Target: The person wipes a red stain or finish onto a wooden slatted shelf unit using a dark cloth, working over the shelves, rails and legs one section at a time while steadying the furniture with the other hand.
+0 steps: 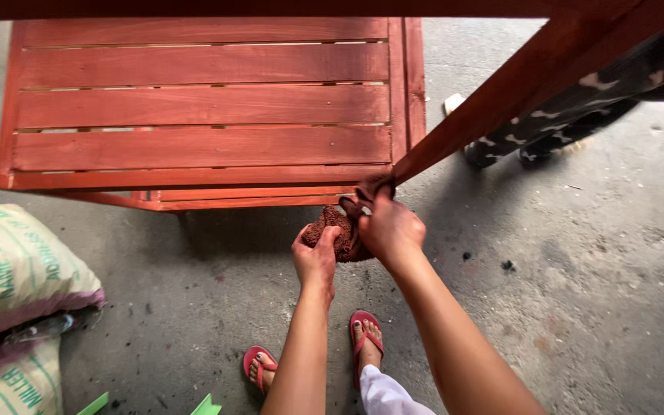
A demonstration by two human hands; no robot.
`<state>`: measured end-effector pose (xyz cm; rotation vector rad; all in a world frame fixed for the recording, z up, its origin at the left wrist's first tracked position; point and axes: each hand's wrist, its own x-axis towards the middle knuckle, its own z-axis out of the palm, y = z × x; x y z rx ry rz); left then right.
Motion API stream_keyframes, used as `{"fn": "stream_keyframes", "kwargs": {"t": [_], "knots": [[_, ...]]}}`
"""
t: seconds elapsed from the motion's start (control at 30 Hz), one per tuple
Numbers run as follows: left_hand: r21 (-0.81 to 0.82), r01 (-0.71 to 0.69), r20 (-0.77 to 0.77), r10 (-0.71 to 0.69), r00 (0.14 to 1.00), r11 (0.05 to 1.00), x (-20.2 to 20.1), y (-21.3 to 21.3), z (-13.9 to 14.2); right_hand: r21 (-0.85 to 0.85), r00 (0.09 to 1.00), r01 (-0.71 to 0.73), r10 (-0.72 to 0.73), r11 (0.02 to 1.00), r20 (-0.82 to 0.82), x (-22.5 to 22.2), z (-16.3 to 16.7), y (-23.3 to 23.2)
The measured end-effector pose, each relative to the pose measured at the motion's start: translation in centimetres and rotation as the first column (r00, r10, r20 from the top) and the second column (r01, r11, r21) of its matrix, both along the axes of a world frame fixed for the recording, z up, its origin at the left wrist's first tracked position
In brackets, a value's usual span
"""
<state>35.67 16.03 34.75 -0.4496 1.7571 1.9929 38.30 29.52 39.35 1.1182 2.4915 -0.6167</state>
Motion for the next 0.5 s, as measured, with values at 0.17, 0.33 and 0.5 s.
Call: {"fn": "stream_keyframes", "kwargs": {"t": [0.17,0.33,0.5], "knots": [[-0.058,-0.008,-0.055,0.005,0.998,0.998,-0.5,-0.2,2.3,0.163,0.845,0.002,0.085,0.987,-0.528,1.0,-0.1,-0.3],[-0.060,0.028,-0.184,-0.038,0.982,0.998,-2.3,2.8,2.9,0.060,0.968,0.128,-0.111,0.990,-0.225,-1.1,-1.1,0.6],[-0.143,-0.030,-0.158,0.007,0.987,0.989,-3.1,1.9,1.1,0.021,0.957,0.120,-0.110,0.993,-0.268,-2.7,-0.9,-0.5]]}}
